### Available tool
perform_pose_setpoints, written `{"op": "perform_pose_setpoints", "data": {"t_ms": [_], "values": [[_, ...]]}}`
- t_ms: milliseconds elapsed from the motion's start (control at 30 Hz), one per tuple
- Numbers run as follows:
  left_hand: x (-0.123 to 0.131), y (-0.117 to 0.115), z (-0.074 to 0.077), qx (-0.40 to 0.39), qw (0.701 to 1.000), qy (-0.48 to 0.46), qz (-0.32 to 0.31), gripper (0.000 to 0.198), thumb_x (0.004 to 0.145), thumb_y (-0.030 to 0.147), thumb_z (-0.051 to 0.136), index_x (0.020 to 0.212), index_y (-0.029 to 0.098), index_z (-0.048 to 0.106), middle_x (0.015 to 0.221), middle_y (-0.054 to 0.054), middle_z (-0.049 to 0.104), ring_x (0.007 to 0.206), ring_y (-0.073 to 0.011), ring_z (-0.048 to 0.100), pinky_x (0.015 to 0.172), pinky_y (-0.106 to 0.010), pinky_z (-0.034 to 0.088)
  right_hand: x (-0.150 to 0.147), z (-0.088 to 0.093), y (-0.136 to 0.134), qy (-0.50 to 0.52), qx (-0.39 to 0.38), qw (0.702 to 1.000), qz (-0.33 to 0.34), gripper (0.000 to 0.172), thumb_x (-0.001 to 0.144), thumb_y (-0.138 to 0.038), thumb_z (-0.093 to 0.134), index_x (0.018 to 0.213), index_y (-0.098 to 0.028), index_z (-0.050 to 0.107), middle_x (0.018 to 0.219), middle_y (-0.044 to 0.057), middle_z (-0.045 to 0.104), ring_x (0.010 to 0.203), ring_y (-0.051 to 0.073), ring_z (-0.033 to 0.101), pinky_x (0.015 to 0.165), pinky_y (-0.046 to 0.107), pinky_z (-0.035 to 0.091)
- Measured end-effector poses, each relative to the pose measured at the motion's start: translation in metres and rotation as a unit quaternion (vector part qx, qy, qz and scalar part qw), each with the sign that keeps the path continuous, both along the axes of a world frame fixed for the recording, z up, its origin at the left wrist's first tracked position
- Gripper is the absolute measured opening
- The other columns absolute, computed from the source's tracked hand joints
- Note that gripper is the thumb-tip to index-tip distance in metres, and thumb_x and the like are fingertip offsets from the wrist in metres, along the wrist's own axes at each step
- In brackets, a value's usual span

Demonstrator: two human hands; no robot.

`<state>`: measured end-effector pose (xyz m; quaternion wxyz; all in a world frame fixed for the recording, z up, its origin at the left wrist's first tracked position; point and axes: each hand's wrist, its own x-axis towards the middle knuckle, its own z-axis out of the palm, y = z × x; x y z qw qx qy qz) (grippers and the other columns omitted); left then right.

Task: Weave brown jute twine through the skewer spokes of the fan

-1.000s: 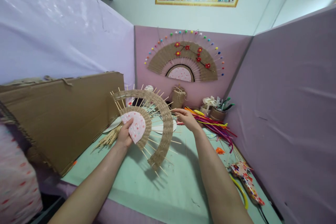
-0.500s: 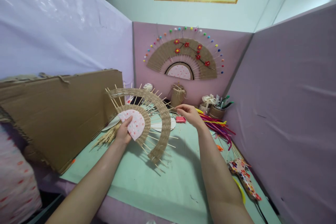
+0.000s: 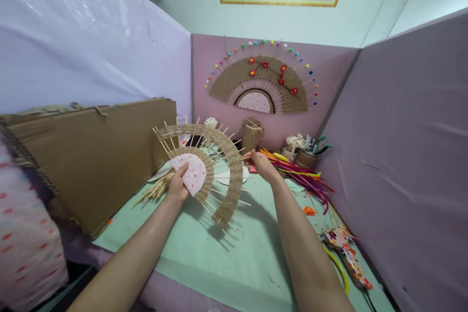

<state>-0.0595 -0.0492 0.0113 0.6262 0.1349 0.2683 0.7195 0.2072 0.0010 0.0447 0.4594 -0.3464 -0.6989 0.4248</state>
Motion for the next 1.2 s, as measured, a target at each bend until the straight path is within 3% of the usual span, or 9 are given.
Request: {"op": "perform_pose_setpoints", "data": {"t_ms": [300, 433, 700, 933, 1200], "values": [[0.001, 0.002, -0.004, -0.001, 1.0, 0.01, -0.017, 0.038, 0.084, 0.011, 0.05, 0.122, 0.009, 0.053, 0.085, -0.011, 0.073, 0.081, -0.021, 0.069, 0.088, -0.037, 0.05, -0.017, 0.002, -0.013, -0.013, -0.043, 0.999, 0.017, 0.036, 0.072, -0.053, 0.058, 0.067, -0.016, 0.058, 0.066, 0.0, 0.055, 0.064, 0.012, 0.049, 0.059, 0.023, 0.038], [0.0, 0.001, -0.003, -0.005, 0.999, 0.018, -0.038, 0.038, 0.084, 0.013, 0.051, 0.122, 0.011, 0.054, 0.093, -0.013, 0.072, 0.088, -0.0228, 0.068, 0.09, -0.039, 0.049, -0.014, 0.001, -0.012, -0.013, -0.053, 0.999, 0.002, 0.032, 0.07, -0.047, 0.062, 0.064, -0.017, 0.056, 0.064, -0.001, 0.054, 0.063, 0.011, 0.048, 0.058, 0.022, 0.037], [0.0, -0.011, -0.007, -0.013, 0.981, 0.112, -0.155, 0.038, 0.074, 0.0, 0.055, 0.109, 0.012, 0.062, 0.094, -0.013, 0.072, 0.088, -0.0249, 0.068, 0.09, -0.04, 0.048, 0.007, 0.001, -0.005, -0.007, -0.045, 0.999, -0.002, 0.034, 0.07, -0.05, 0.062, 0.064, -0.017, 0.055, 0.062, -0.002, 0.051, 0.059, 0.01, 0.046, 0.054, 0.021, 0.035], [0.006, -0.009, -0.004, 0.003, 0.993, 0.071, -0.098, 0.038, 0.075, -0.004, 0.051, 0.108, 0.013, 0.062, 0.089, -0.008, 0.073, 0.084, -0.019, 0.068, 0.092, -0.036, 0.048, 0.022, 0.01, -0.005, 0.025, 0.002, 1.0, 0.01, 0.049, 0.076, -0.063, 0.048, 0.089, -0.019, 0.067, 0.069, 0.001, 0.057, 0.062, 0.013, 0.048, 0.058, 0.025, 0.039], [0.006, -0.011, -0.005, 0.021, 0.993, 0.044, -0.106, 0.042, 0.078, -0.002, 0.049, 0.115, 0.015, 0.058, 0.09, -0.007, 0.072, 0.085, -0.0177, 0.068, 0.09, -0.034, 0.049, 0.028, 0.018, -0.013, 0.03, 0.002, 0.998, 0.05, 0.052, 0.077, -0.064, 0.047, 0.09, -0.017, 0.068, 0.077, 0.006, 0.063, 0.072, 0.016, 0.056, 0.069, 0.03, 0.045]]}}
